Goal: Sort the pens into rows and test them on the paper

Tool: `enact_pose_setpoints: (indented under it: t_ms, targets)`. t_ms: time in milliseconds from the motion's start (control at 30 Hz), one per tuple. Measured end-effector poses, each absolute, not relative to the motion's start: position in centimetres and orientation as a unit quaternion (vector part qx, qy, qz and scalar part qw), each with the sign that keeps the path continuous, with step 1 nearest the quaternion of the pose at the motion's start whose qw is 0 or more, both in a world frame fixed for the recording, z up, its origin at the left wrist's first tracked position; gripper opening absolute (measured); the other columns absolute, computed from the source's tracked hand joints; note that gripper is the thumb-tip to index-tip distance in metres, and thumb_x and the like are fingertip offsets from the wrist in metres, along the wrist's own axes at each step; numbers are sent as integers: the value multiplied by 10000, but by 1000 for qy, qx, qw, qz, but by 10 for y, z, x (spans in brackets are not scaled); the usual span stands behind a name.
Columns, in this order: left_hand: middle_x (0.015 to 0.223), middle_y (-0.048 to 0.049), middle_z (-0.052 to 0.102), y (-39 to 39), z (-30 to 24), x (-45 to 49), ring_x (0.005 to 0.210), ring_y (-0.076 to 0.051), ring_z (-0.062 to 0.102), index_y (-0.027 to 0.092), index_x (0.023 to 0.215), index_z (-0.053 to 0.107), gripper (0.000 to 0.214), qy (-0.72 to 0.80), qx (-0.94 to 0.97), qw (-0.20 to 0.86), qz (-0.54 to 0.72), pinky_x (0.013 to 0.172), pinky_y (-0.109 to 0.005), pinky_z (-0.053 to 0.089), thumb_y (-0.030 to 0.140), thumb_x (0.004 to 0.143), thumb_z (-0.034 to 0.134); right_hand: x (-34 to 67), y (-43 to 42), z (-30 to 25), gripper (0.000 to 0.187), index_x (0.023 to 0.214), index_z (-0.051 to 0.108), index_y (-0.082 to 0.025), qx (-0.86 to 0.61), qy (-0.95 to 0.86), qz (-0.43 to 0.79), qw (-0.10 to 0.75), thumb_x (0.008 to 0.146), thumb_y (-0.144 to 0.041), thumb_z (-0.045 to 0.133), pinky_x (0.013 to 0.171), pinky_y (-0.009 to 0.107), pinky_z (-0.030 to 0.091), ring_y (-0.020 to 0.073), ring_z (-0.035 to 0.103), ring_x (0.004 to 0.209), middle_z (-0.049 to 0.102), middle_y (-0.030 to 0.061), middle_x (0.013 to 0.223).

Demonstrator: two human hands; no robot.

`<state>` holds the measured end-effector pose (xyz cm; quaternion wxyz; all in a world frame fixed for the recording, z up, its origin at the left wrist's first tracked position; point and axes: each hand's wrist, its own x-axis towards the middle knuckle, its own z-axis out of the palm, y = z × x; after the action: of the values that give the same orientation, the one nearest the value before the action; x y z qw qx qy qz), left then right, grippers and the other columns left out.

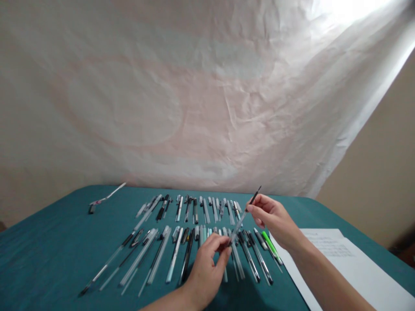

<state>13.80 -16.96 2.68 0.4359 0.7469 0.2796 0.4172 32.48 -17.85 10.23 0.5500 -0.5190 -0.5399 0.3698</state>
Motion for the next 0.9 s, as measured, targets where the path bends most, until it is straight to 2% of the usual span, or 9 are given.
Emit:
enact_pose_setpoints:
  t_ms: [133, 300, 700, 800, 900]
  targets:
    - [880, -44, 570, -170, 27, 137, 847, -155, 532, 174, 925, 599, 194, 280, 751, 435, 411, 770, -264, 417, 258, 843, 445, 321, -178, 99, 234, 719, 488, -164, -529, -580, 373, 495, 727, -364, 608, 409, 174, 284, 49, 357, 442, 413, -67, 537]
    - [872, -41, 564, -169, 27, 138, 839, -151, 530, 177, 947, 596, 198, 278, 749, 439, 410, 759, -253, 415, 252, 842, 446, 319, -178, 97, 235, 720, 490, -160, -529, -608, 383, 452, 745, -373, 584, 406, 168, 263, 48, 349, 438, 404, -70, 517]
    - [860, -38, 565, -167, 22, 139, 814, -154, 531, 183, 922, 587, 183, 280, 744, 439, 418, 739, -255, 415, 265, 834, 450, 331, -183, 108, 294, 794, 546, -143, -527, -624, 387, 428, 744, -430, 575, 418, 172, 297, 53, 390, 457, 447, -48, 566]
    - [865, -35, 561, -167, 23, 139, 820, -151, 527, 182, 906, 575, 163, 287, 743, 436, 418, 749, -255, 411, 263, 830, 455, 353, -172, 101, 326, 816, 567, -133, -559, -622, 341, 430, 760, -452, 538, 434, 186, 326, 69, 413, 460, 461, -41, 540]
    - [846, -25, 550, -168, 23, 139, 811, -145, 519, 186, 885, 564, 154, 298, 748, 429, 410, 752, -256, 402, 271, 837, 445, 386, -151, 76, 328, 813, 576, -134, -628, -611, 223, 427, 787, -445, 478, 443, 210, 361, 94, 444, 457, 492, -24, 537]
